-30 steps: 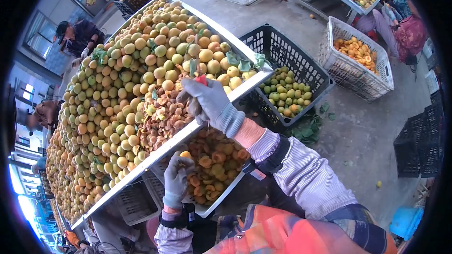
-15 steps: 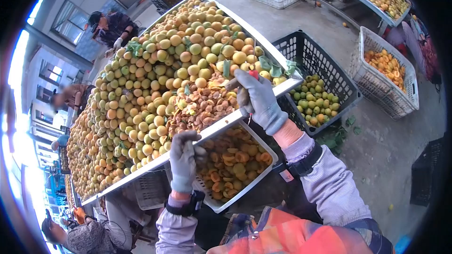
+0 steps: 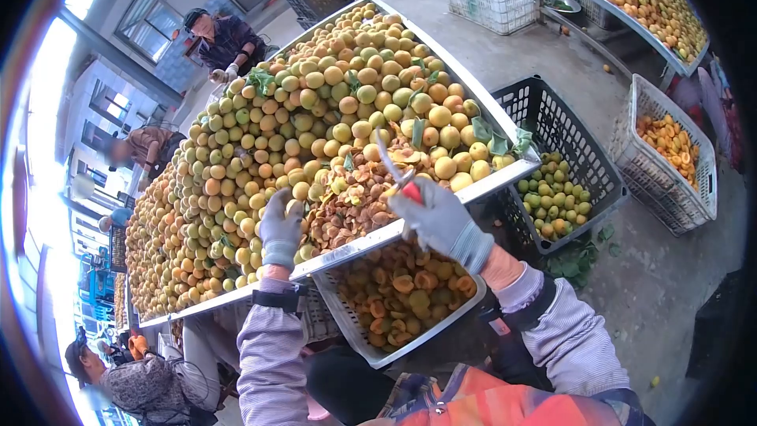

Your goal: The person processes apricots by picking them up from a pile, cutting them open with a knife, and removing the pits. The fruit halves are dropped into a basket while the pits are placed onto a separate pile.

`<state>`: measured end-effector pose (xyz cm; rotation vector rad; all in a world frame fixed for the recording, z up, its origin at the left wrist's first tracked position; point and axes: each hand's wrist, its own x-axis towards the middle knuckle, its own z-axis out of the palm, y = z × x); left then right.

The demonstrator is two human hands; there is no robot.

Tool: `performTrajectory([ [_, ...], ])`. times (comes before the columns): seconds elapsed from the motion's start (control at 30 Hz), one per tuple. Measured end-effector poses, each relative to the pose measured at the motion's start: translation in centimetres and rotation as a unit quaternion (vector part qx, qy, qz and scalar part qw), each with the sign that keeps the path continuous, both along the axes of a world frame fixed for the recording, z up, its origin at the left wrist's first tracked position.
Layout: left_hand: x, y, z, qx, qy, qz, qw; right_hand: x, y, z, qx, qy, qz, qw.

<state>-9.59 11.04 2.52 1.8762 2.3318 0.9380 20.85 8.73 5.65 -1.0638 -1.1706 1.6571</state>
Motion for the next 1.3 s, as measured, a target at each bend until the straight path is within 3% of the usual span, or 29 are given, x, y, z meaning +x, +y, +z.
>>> performTrajectory([
  [0.07, -2.0, 0.1, -0.5, -0.081, 0.082, 0.082, 0.990, -0.9, -0.6, -0.7, -0.007, 0.004, 0.051, 0.999],
  [0.27, -0.1, 1.8, 1.6, -0.249, 0.140, 0.161, 0.945, -2.8, -1.7, -2.1, -0.013, -0.047, 0.129, 0.990],
  [0.4, -1.9, 2.7, -0.3, -0.219, 0.131, 0.139, 0.957, -3.4, -1.8, -1.6, -0.016, -0.086, 0.150, 0.985],
  [0.47, -3.1, 2.7, -0.8, -0.170, 0.027, 0.147, 0.974, -3.5, -1.7, -2.4, 0.065, -0.109, 0.143, 0.982],
  [0.5, -3.9, 2.5, -1.2, -0.093, -0.042, 0.120, 0.988, -3.4, -1.8, -2.2, 0.061, -0.110, 0.141, 0.982],
  [0.53, -4.5, 2.2, -1.6, -0.096, -0.043, 0.118, 0.987, -3.1, -1.8, -1.8, 0.057, -0.118, 0.148, 0.980],
  [0.57, -4.6, 1.9, -1.5, 0.013, -0.193, 0.038, 0.980, -3.0, -1.8, -1.7, 0.054, -0.126, 0.156, 0.978],
  [0.6, -4.5, 1.7, -1.4, 0.123, -0.335, -0.044, 0.933, -3.2, -1.7, -1.9, 0.053, -0.127, 0.155, 0.978],
  [0.67, -3.6, 0.8, 0.5, 0.099, -0.401, -0.044, 0.909, -3.5, -1.7, -2.7, -0.015, -0.042, 0.132, 0.990],
  [0.7, -2.7, 0.2, 1.5, 0.100, -0.573, -0.055, 0.811, -3.4, -1.6, -2.7, -0.017, -0.043, 0.131, 0.990],
  [0.73, -2.2, -0.1, 1.5, 0.098, -0.574, -0.054, 0.811, -3.1, -1.3, -2.4, -0.039, -0.011, 0.155, 0.987],
  [0.8, -0.7, -0.7, 1.7, 0.075, -0.728, -0.195, 0.653, -2.9, -1.2, -1.8, -0.062, 0.021, 0.176, 0.982],
  [0.87, 2.6, -2.1, 2.2, 0.056, -0.746, -0.211, 0.629, -2.7, -1.1, -1.4, -0.070, 0.084, 0.202, 0.973],
  [0.97, 5.0, -4.0, 1.0, 0.007, -0.808, -0.223, 0.545, -2.3, -1.1, -1.0, -0.092, 0.136, 0.248, 0.955],
  [1.2, 8.1, -7.1, 0.3, -0.006, -0.866, -0.235, 0.442, -1.8, -1.3, -0.5, -0.051, 0.083, 0.309, 0.946],
  [1.27, 8.2, -7.2, -0.5, -0.006, -0.861, -0.250, 0.442, -1.8, -1.4, -0.4, -0.062, 0.077, 0.315, 0.944],
  [1.3, 8.3, -7.2, -0.9, 0.004, -0.845, -0.247, 0.475, -1.9, -1.5, -0.5, -0.072, 0.072, 0.321, 0.942],
])
